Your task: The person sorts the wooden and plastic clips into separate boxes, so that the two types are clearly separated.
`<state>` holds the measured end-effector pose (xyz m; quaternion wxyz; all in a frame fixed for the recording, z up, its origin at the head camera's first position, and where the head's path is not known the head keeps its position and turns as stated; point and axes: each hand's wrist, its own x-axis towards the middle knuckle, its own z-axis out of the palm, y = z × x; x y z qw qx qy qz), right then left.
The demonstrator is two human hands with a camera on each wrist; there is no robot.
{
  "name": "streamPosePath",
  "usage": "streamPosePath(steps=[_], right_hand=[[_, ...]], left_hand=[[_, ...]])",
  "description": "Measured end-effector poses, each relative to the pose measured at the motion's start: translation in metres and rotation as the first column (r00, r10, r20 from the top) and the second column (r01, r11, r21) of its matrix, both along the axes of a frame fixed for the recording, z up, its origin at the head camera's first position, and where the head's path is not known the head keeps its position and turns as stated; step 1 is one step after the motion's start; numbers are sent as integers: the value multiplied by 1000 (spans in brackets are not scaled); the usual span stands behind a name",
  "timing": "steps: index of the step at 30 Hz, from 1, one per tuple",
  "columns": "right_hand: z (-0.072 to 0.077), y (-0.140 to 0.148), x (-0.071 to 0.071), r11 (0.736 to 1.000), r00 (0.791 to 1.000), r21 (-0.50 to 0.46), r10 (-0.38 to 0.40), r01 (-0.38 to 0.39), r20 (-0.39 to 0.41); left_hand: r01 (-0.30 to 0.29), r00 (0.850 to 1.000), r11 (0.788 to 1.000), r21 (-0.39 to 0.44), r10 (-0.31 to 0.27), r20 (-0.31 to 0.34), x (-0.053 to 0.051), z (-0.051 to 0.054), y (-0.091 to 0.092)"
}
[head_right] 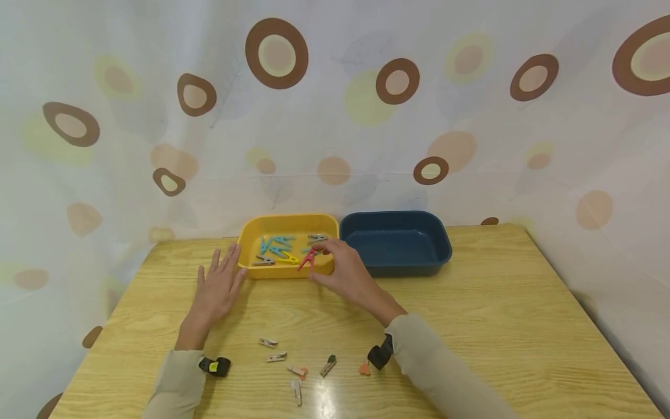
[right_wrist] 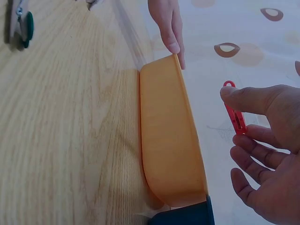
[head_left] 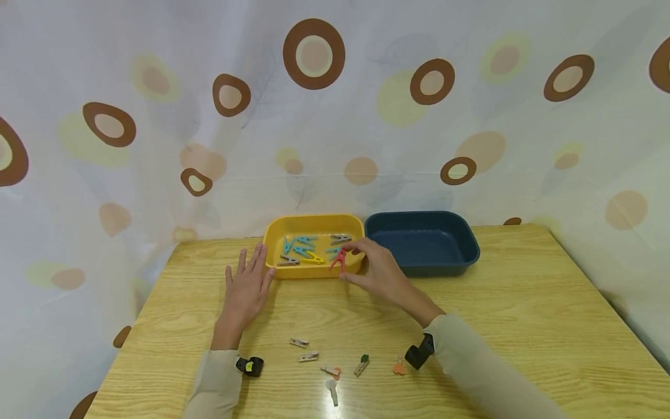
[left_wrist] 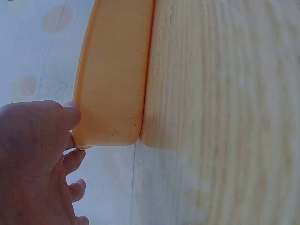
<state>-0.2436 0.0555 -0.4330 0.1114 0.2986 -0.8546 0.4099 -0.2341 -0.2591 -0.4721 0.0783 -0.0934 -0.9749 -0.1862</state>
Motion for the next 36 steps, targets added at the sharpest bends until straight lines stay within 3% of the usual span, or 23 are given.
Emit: streamPosePath(steps=[20, 36], right_hand=[[-2, -13, -33, 1000, 992, 8, -14, 13, 124], [-2, -26, -65, 1000, 987, 25, 11, -15, 159]], left_hand=[[1, 1000, 1000, 15, -1, -15, 2, 0, 1], [-9, 1000, 1000, 9, 9, -16, 0, -1, 0]])
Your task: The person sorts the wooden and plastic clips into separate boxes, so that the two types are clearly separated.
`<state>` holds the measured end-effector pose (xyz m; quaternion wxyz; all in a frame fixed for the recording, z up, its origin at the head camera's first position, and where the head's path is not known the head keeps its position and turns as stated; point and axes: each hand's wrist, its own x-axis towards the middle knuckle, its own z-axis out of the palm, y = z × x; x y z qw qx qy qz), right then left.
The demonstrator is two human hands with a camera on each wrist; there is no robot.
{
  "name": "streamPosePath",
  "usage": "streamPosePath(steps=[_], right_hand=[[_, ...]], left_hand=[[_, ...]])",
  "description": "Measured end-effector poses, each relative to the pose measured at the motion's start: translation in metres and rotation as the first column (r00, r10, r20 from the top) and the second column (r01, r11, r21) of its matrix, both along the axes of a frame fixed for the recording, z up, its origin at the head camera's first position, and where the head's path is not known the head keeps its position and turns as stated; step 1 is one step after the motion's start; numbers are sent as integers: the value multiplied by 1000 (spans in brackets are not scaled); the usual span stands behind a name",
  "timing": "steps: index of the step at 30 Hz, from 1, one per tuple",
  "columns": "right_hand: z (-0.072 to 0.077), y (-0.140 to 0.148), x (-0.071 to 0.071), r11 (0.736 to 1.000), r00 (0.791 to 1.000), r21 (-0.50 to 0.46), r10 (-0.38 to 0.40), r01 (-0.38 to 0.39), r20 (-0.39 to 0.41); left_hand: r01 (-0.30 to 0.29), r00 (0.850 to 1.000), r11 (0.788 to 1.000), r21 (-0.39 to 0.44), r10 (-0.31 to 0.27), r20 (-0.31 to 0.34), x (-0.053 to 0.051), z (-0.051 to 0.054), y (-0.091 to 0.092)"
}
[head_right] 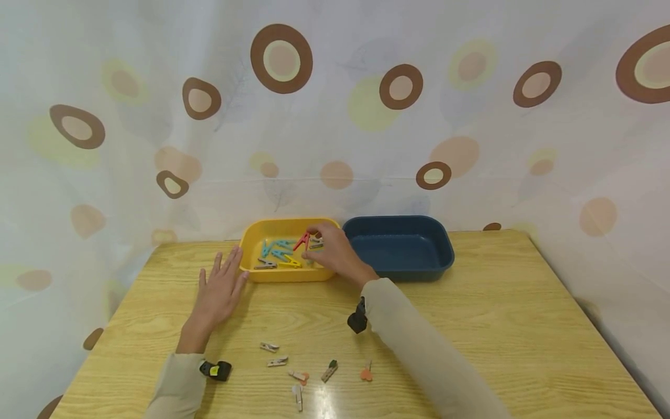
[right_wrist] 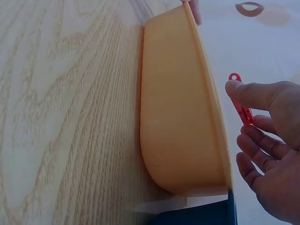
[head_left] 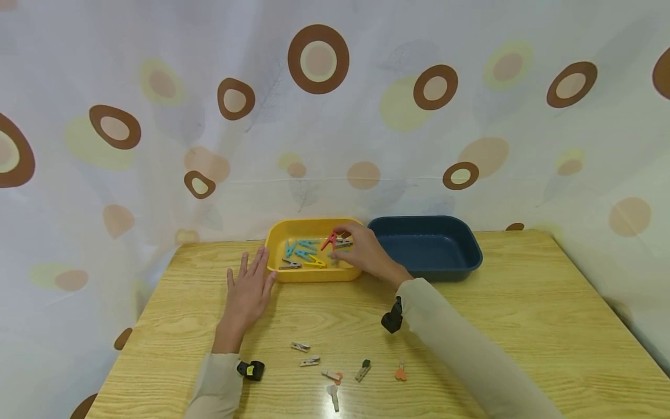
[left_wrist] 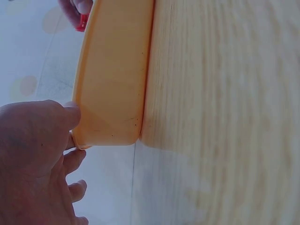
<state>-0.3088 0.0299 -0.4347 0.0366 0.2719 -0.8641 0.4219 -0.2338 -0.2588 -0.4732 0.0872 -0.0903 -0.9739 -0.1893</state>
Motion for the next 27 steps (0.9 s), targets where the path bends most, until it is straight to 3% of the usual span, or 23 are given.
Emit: streamPosePath(steps=[15, 27], right_hand=[[-12, -13, -24, 997, 997, 81, -13, 7, 80], [-15, -20, -35, 990, 996, 136, 19, -30, 84]], left_hand=[[-8, 1000, 1000, -5, 8, 4, 2, -2, -1], [-11, 1000, 1000, -6, 11, 3, 2, 0, 0]])
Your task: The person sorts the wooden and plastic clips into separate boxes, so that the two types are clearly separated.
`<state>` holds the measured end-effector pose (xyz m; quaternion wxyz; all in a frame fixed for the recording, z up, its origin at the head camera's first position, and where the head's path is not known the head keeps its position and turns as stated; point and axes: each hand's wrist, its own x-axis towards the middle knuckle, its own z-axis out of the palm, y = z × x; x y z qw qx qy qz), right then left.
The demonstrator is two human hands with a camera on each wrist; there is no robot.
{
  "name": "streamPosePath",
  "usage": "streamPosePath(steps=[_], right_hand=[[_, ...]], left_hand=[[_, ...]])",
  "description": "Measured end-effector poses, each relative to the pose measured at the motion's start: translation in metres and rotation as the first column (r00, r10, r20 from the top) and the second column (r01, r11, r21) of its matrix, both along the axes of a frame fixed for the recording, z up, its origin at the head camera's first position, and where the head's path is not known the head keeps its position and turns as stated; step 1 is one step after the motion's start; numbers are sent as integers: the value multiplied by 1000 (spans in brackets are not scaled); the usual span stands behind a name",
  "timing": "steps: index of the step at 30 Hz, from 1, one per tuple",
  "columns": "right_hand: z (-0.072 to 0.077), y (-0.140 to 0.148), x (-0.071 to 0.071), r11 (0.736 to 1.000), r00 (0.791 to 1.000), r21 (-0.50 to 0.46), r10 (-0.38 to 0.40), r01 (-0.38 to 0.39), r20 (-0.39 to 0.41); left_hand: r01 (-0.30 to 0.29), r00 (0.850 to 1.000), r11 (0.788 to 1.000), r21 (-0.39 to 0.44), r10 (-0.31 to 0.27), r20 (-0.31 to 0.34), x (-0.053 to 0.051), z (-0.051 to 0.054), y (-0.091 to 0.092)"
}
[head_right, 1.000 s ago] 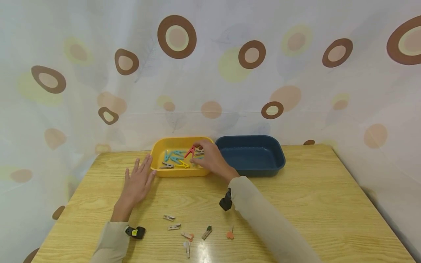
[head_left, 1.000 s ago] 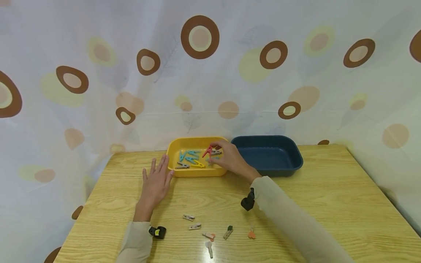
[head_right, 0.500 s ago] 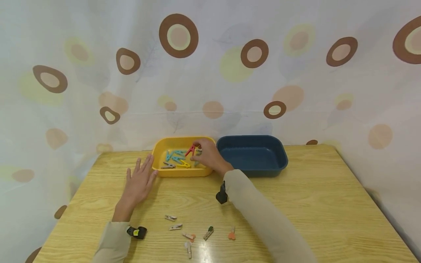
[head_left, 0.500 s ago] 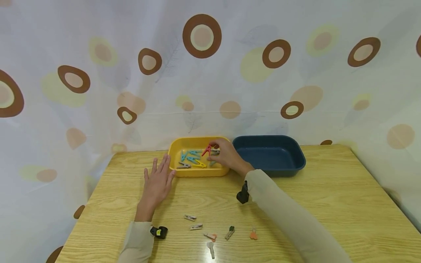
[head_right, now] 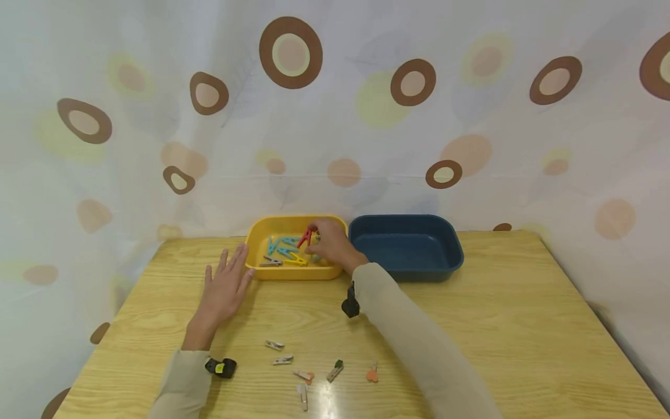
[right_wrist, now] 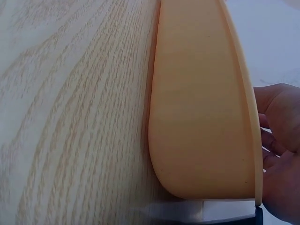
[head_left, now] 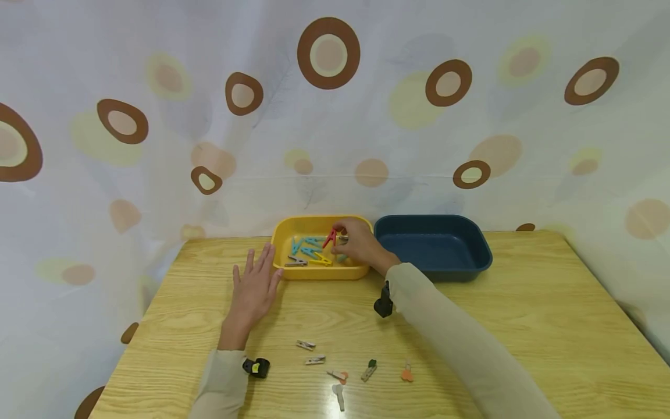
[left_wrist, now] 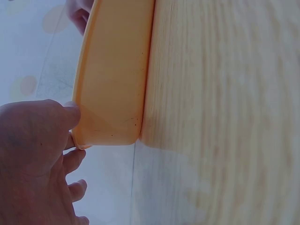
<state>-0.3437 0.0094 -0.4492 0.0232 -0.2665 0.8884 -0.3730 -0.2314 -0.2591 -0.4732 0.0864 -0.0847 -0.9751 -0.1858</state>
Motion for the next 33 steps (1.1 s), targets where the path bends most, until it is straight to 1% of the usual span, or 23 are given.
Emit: streamPosePath(steps=[4, 9, 15, 25, 29, 31, 33], right_hand=[[-2, -1, -2, 999, 1000, 31, 7, -7, -13], [-4, -2, -5, 998, 1000, 64, -8, 10, -31], [-4, -5, -8, 996, 999, 88, -12, 15, -29], [-7, -9, -12, 996, 1000, 80, -31, 30, 3], [-9, -9, -14, 998, 999, 53, -37, 36, 18], [-9, -8, -14, 999, 999, 37, -36, 36, 17], [-9, -8, -14, 999, 999, 40, -34, 34, -5]], left_hand=[[3, 1000, 1000, 4, -3, -3, -1, -1, 1], [9, 1000, 1000, 9, -9, -11, -1, -1, 2], [8, 1000, 1000, 3, -8, -8, -1, -1, 2], [4, 1000, 1000, 1, -4, -7, 0, -2, 0], [2, 1000, 1000, 4, -2, -12, -1, -3, 0], [1, 1000, 1000, 3, -1, -8, -1, -3, -1], [2, 1000, 1000, 7, -2, -6, -1, -3, -1]])
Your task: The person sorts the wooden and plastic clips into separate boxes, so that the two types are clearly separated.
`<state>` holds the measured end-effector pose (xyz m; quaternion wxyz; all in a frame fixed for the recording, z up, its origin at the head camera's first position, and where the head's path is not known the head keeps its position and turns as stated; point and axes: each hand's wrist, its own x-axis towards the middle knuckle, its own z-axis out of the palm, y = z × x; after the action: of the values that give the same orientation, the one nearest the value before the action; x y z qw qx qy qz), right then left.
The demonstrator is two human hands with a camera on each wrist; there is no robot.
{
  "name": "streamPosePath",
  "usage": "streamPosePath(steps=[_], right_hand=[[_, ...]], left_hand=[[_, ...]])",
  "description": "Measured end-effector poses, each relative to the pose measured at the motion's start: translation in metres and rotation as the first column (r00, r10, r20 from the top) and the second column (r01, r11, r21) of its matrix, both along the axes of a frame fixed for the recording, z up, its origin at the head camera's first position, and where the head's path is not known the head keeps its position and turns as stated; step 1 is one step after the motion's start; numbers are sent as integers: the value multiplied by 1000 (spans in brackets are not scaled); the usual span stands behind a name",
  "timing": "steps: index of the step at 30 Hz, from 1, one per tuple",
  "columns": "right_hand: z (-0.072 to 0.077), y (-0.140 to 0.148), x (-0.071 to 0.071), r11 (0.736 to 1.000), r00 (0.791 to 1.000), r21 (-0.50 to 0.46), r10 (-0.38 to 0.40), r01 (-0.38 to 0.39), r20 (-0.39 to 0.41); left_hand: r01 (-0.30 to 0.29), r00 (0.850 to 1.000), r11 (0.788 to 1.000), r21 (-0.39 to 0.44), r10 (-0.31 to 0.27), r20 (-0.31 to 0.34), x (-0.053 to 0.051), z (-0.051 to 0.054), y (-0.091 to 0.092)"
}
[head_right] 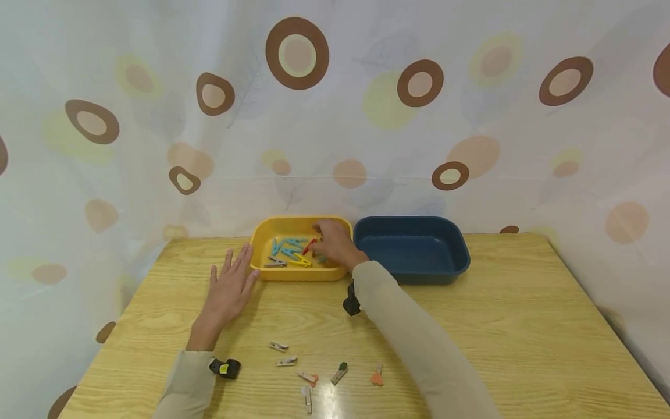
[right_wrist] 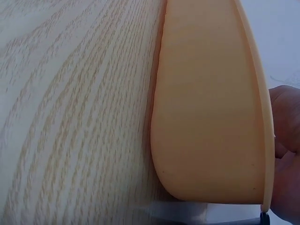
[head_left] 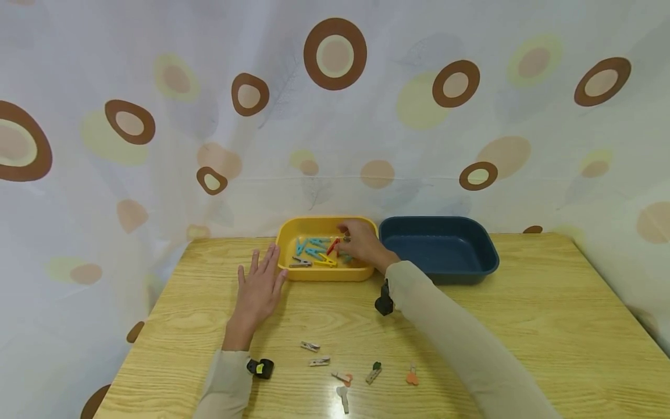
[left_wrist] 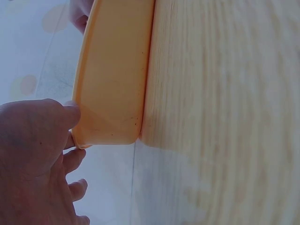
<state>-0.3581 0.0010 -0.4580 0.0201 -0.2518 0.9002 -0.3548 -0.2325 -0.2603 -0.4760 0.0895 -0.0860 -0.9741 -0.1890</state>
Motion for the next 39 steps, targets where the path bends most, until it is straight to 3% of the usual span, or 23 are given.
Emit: streamPosePath(steps=[10, 18, 27, 34, 39], right_hand=[[12, 9, 12, 999, 1000, -28, 18, -19, -24], [27, 23, 29, 998, 993, -54, 32, -39, -112], [35, 47, 54, 994, 990, -101, 15, -30, -140], [38, 68, 69, 992, 977, -115, 19, -45, -210], [39, 84, 79, 993, 977, -118, 4, -30, -214]], left_hand=[[4, 1000, 1000, -12, -4, 20, 2, 3, 1], [-2, 1000, 1000, -18, 3, 30, 2, 2, 0], [22, 998, 999, 25, -23, 51, 3, 5, -1], [64, 998, 995, 83, -62, -18, 5, 19, -7], [90, 994, 984, 150, -79, -80, 11, 22, -13]])
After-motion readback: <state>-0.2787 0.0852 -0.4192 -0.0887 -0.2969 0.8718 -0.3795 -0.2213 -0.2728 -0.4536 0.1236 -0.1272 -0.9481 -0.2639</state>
